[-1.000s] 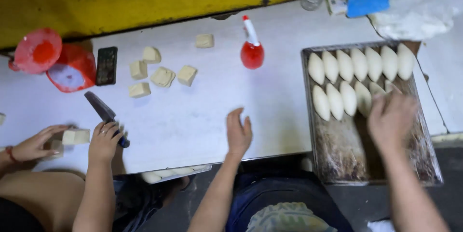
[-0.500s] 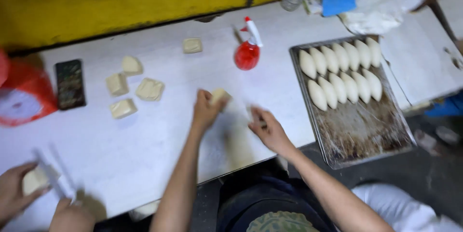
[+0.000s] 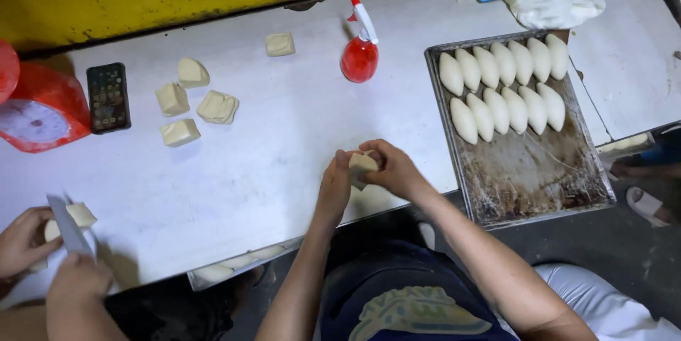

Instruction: A person in a bakery environment cuts dough into portions and shapes them into oval buns before placing them on a baking tray.

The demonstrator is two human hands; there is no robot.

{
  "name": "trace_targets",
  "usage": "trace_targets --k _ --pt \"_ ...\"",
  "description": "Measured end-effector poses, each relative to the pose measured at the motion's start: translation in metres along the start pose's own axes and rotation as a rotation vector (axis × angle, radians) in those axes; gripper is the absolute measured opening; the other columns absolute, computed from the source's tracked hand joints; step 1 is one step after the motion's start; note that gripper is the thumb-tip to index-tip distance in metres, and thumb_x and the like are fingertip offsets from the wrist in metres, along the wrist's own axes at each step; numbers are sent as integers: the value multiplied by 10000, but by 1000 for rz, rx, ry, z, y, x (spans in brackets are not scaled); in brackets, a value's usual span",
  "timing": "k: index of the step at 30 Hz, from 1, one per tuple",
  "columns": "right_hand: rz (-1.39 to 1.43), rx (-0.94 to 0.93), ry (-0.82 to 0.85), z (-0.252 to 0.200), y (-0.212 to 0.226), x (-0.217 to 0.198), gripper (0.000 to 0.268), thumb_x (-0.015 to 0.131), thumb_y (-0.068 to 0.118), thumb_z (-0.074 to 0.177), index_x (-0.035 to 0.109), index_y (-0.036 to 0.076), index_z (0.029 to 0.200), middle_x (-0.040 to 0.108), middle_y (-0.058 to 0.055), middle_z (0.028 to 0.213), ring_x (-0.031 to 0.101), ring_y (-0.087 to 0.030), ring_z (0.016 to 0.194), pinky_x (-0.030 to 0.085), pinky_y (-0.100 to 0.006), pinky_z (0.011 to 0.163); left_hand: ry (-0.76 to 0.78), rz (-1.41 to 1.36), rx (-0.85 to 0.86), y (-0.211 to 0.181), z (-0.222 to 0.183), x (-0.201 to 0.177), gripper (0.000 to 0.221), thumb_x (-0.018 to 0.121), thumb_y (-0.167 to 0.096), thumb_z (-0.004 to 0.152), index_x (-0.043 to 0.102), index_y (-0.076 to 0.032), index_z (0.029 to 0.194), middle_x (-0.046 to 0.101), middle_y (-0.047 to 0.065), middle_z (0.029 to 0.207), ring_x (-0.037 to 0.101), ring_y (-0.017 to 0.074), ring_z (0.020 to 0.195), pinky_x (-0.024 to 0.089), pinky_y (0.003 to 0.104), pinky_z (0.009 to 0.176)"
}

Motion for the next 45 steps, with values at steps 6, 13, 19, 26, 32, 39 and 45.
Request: trace_targets --k 6,13,19,26,32,39,45 --pt "20 -155 -128 -37 -4 -1 635 849 123 728 616 139 1318 762 -145 1014 744 -308 944 585 -375 750 -607 -54 362 70 45 12 546 531 -208 1088 604 -54 569 529 98 483 464 185 499 368 313 553" --pt "276 -344 -42 -87 64 -43 440 672 139 903 599 -63 1286 559 -217 1226 567 -383 1217 453 -488 1064 -703 -100 375 10 8 56 459 514 -399 1110 488 -180 707 555 -14 644 499 92 646 382 237 667" --pt "288 37 -279 -25 18 -57 636 369 563 1072 645 102 731 696 -136 741 687 -314 838 508 -411 795 -602 -106 141 43 -1 83 595 483 -455 1095 558 -157 587 628 4 571 559 120 559 449 270 578" --pt "40 -177 -3 -64 22 4 324 587 439 994 595 118 951 634 -117 854 628 -315 893 481 -421 789 -550 -13 272 17 9 12 635 405 -428 1125 468 -132 566 546 52 523 504 186 551 422 310 610" --pt "-1053 -530 -34 -18 30 9 171 663 214 931 655 164 1094 646 -23 1154 581 -316 1134 418 -487 968 -319 887 844 26 33 -2 318 433 -360 993 544 -148 784 472 44 837 471 301 877 368 474 860" --pt "-105 -116 -417 2 -41 -37 396 700 64 908 678 32 1303 656 -201 1164 656 -365 1107 556 -440 950 -429 1086 572 64 12 -52 692 559 -440 1000 414 -10 1522 444 222 1516 413 459 1383 320 609 1144" --pt "-353 -342 -353 30 3 1 149 755 108 932 798 112 1074 705 -55 1015 725 -263 964 587 -360 838 -246 1278 710 48 11 -12 769 571 -495 950 418 -27 1540 394 190 1606 412 446 1411 290 668 1122"
Point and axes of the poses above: each hand's wrist, its own z-axis towards the middle knuckle, its own x-axis out of the palm, y = z × x, the point moved 7 cm from there along z, towards the middle knuckle
